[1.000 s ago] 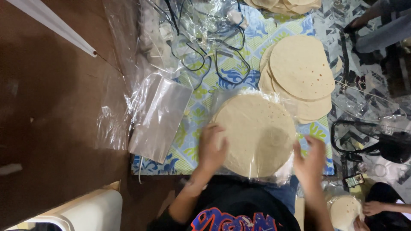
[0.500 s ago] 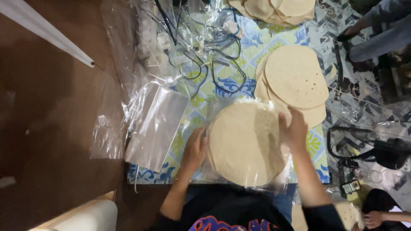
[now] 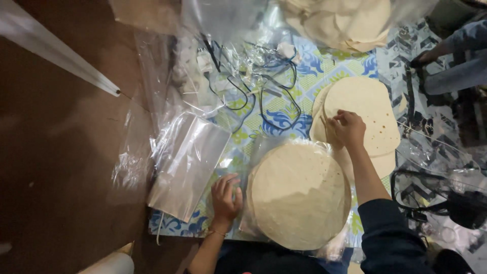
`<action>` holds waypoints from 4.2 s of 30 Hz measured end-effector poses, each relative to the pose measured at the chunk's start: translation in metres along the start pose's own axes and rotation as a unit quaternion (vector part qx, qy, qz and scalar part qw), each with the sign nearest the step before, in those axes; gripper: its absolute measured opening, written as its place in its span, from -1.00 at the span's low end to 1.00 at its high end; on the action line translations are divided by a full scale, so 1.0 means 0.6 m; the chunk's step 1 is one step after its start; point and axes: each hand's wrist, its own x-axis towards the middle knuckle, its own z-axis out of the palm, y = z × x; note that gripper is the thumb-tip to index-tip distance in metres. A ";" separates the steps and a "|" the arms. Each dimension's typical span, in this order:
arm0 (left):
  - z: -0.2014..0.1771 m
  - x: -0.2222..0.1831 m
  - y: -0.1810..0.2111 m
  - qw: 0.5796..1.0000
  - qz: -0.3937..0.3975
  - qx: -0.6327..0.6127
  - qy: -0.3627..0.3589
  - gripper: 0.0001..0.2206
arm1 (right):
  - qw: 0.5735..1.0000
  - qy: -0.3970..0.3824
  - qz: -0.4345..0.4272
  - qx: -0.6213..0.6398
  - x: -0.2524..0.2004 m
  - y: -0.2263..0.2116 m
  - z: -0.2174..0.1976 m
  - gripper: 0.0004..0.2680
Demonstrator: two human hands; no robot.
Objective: The person stacks several flatbreads by hand, then opens a plastic bag and slides the stack inside on a table.
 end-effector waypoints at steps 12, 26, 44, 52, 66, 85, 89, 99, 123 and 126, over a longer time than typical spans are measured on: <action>0.000 -0.005 -0.003 1.000 -0.009 0.001 0.021 -0.77 | 0.978 -0.110 0.078 0.160 0.008 0.001 -0.034 -0.82; 0.000 -0.006 -0.004 0.999 -0.021 -0.008 0.024 -0.78 | 0.974 -0.184 0.079 0.107 0.007 0.029 -0.044 -0.79; 0.003 -0.010 -0.008 0.999 -0.041 -0.016 0.027 -0.80 | 0.950 -0.225 0.027 0.215 0.002 0.058 -0.049 -0.86; -0.005 -0.003 0.000 0.998 -0.047 -0.029 0.027 -0.79 | 0.962 -0.160 0.023 0.219 -0.033 0.058 -0.034 -0.87; -0.002 -0.005 -0.004 0.998 -0.057 -0.033 0.024 -0.83 | 0.988 -0.124 -0.063 0.064 -0.010 0.009 -0.044 -0.86; -0.009 0.002 0.004 0.997 -0.059 -0.044 0.032 -0.85 | 0.981 -0.168 -0.094 0.009 0.014 0.043 -0.025 -0.89; -0.007 0.001 0.000 0.996 -0.063 -0.046 0.033 -0.85 | 0.979 -0.147 -0.137 -0.024 -0.008 0.000 -0.031 -0.91; -0.006 0.001 -0.001 0.997 -0.059 -0.045 0.026 -0.84 | 0.991 -0.104 -0.033 -0.079 -0.016 -0.037 -0.073 -0.89; 0.004 -0.009 -0.011 0.996 -0.075 -0.039 0.018 -0.79 | 0.981 -0.054 0.175 -0.057 0.004 0.037 -0.047 -0.86; -0.003 -0.004 -0.007 0.995 -0.087 -0.041 0.003 -0.76 | 0.959 -0.012 0.220 -0.179 0.035 0.142 -0.071 -0.73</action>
